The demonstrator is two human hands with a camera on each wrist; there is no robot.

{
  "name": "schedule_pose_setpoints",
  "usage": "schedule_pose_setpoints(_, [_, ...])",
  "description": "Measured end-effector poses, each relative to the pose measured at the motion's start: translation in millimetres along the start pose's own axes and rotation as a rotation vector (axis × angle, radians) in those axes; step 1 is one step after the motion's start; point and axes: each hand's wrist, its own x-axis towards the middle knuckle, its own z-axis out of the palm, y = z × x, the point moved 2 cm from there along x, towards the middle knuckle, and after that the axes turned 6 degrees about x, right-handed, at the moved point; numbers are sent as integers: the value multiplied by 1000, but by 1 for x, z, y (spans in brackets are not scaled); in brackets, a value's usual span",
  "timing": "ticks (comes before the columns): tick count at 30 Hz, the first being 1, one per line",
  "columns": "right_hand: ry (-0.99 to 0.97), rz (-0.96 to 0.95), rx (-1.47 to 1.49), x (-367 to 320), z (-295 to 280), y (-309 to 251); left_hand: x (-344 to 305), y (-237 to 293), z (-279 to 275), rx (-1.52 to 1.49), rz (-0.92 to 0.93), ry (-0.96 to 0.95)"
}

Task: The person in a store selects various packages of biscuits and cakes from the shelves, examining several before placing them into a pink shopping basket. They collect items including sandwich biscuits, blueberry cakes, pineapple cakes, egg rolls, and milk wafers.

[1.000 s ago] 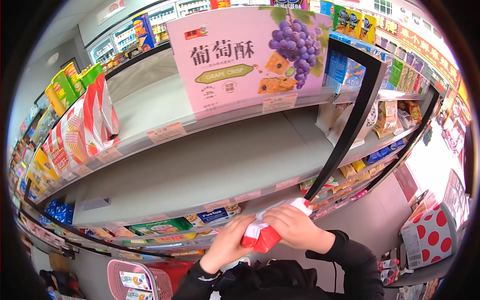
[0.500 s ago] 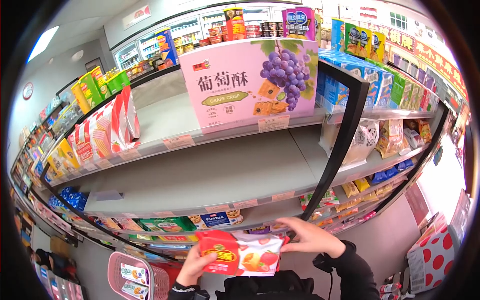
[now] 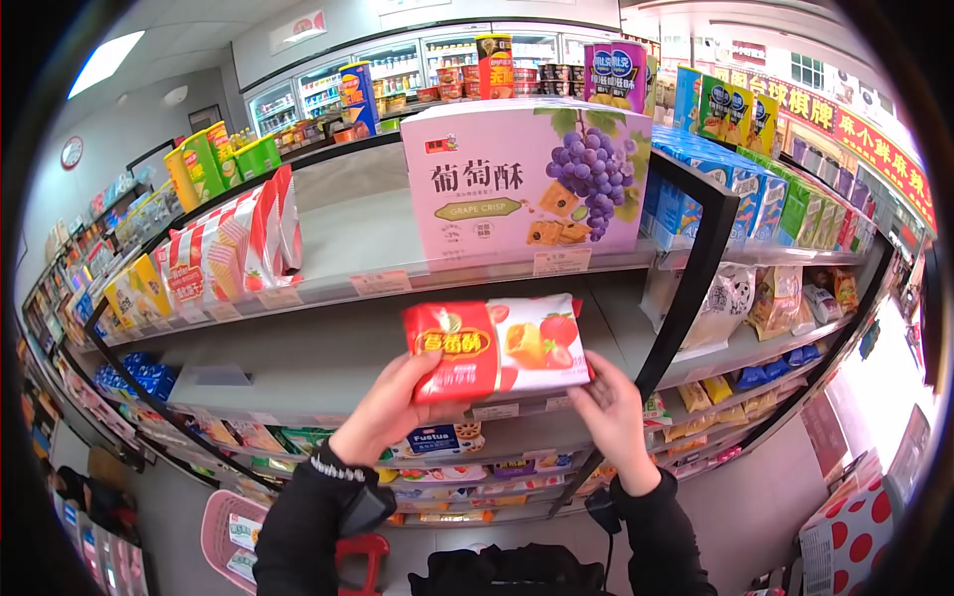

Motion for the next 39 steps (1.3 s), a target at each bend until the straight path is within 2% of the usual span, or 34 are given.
schedule_pose_setpoints(2, [40,-7,-75,17,-6,6,21,10,-2,188,-1,10])
schedule_pose_setpoints(3, [50,-9,-108,25,-8,9,34,13,-5,189,-3,10])
schedule_pose_setpoints(5, [78,-48,-195,40,-8,11,61,16,-12,421,-30,-9])
schedule_pose_setpoints(8, [119,-278,-693,58,-10,11,87,15,-9,416,-49,-36])
schedule_pose_setpoints(9, [126,-276,-698,63,-9,13,94,14,-8,417,-52,-45])
schedule_pose_setpoints(11, [222,-271,-964,70,-6,19,108,11,-8,384,-80,-55])
schedule_pose_setpoints(13, [238,-265,-994,75,-7,23,115,10,-5,369,-83,-99])
schedule_pose_setpoints(14, [264,-192,-1033,78,-9,27,118,9,-3,350,-82,-135])
schedule_pose_setpoints(15, [288,-118,-1069,80,-10,28,123,7,-3,352,-87,-139])
schedule_pose_setpoints(19, [275,-29,-1090,83,-16,32,133,3,-5,309,-62,-122])
schedule_pose_setpoints(21, [292,-320,-1247,78,-15,36,124,6,-9,306,-80,-117])
schedule_pose_setpoints(22, [293,-307,-1249,68,-6,21,108,14,-8,501,31,-95])
schedule_pose_setpoints(24, [170,-496,-1131,33,14,-16,78,23,-15,856,276,-82])
schedule_pose_setpoints(25, [64,-444,-1024,16,15,-18,60,23,-22,1020,410,-94])
schedule_pose_setpoints(27, [-215,-347,-878,-16,18,-22,13,24,-28,942,488,-216])
schedule_pose_setpoints(28, [-346,-379,-802,-29,21,-19,-10,22,-33,953,430,-254])
schedule_pose_setpoints(29, [-537,-130,-797,-40,18,-8,-30,19,-37,963,372,-291])
schedule_pose_setpoints(31, [-557,-178,-873,-49,14,25,-56,4,-44,979,205,-421])
schedule_pose_setpoints(32, [-553,-170,-873,-48,11,39,-60,-6,-44,999,155,-510])
schedule_pose_setpoints(34, [-400,-132,-1113,-39,5,66,-59,-34,-55,1103,59,-685])
schedule_pose_setpoints(35, [-392,-132,-1111,-35,3,79,-57,-54,-62,1060,-13,-649])
schedule_pose_setpoints(37, [-321,-291,-1251,-21,1,98,-52,-82,-74,968,-45,-567])
schedule_pose_setpoints(39, [-300,-279,-1254,-5,5,108,-49,-95,-76,985,-49,-507])
